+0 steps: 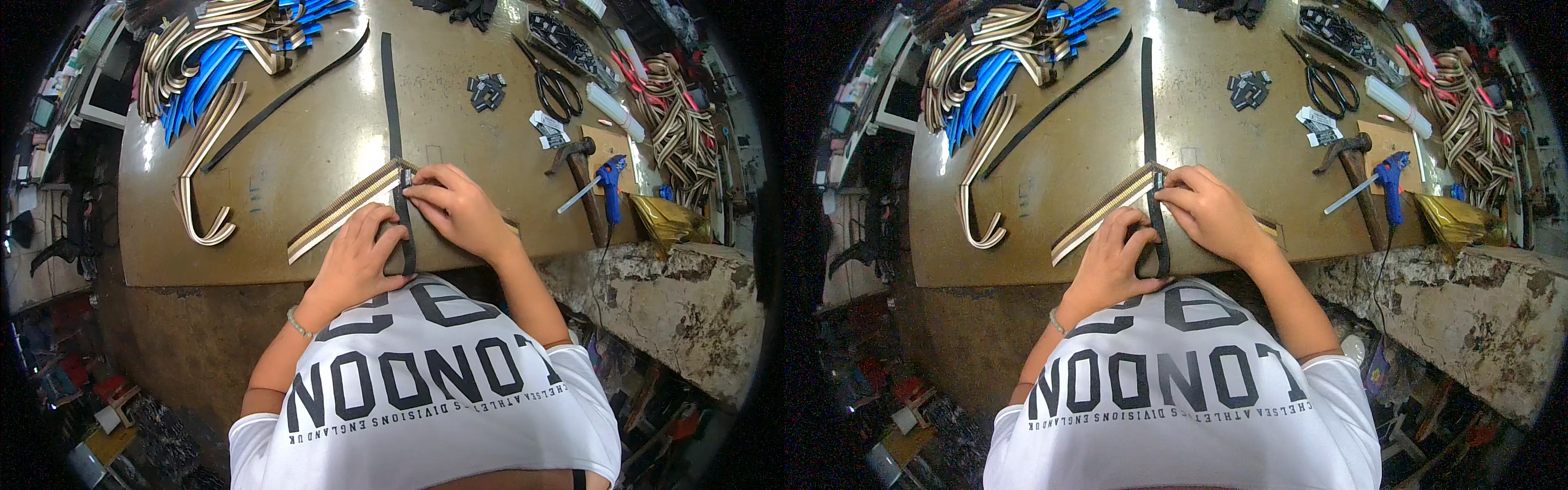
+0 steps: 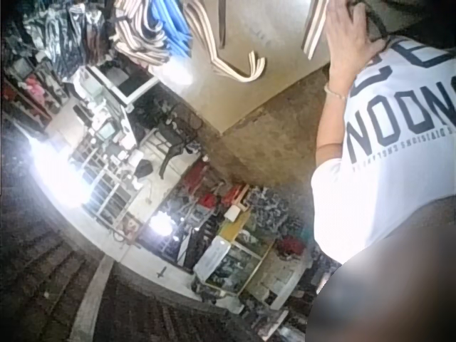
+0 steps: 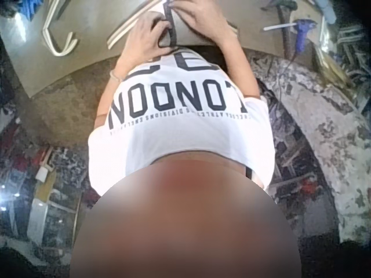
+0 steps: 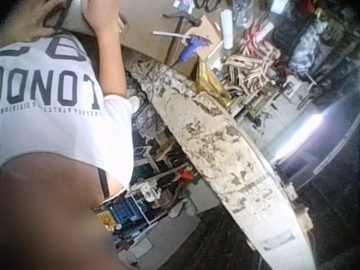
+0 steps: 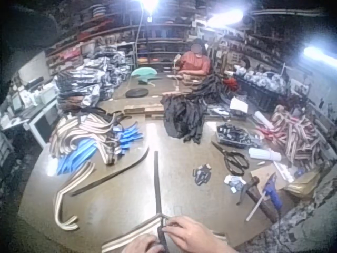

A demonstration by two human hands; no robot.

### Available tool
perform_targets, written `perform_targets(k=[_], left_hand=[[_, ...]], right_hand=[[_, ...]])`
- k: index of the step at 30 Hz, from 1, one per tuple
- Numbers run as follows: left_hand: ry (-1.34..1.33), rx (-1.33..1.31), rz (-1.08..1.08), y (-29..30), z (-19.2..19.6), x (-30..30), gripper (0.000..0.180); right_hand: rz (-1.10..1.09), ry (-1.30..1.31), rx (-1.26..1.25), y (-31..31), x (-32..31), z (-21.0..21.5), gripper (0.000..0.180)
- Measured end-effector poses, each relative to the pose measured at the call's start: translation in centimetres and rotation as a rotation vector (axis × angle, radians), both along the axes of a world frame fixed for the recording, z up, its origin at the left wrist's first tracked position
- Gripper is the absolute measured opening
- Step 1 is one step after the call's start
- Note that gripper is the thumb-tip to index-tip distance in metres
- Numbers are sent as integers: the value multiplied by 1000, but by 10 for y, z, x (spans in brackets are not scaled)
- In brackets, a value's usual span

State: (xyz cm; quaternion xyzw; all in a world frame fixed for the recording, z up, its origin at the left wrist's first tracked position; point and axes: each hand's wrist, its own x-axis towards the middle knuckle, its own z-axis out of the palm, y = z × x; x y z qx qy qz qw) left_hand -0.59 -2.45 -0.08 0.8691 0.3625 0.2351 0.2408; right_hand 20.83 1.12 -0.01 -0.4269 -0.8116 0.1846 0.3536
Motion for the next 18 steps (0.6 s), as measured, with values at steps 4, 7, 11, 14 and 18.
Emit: perform_targets(k=[4,7,11,14,18], left_hand=[[-13,12,-13,0,-1,0,58],[-40,-9,-32,3,1,-1,56],[-91,-42,-27,3,5,0,54],[-106,-61,-29,4,4,2,52],[-129,-30,-1,6,1,2,53]], right_hand=[[-187,238,-247,4,-7,1,12],[-262,218,-338,8,-10,0,12],[-323,261,-450,11,-10,-5,16],[-318,305,-456,12,-7,-9,18],[-302,241,-391,14,-5,-12,19]])
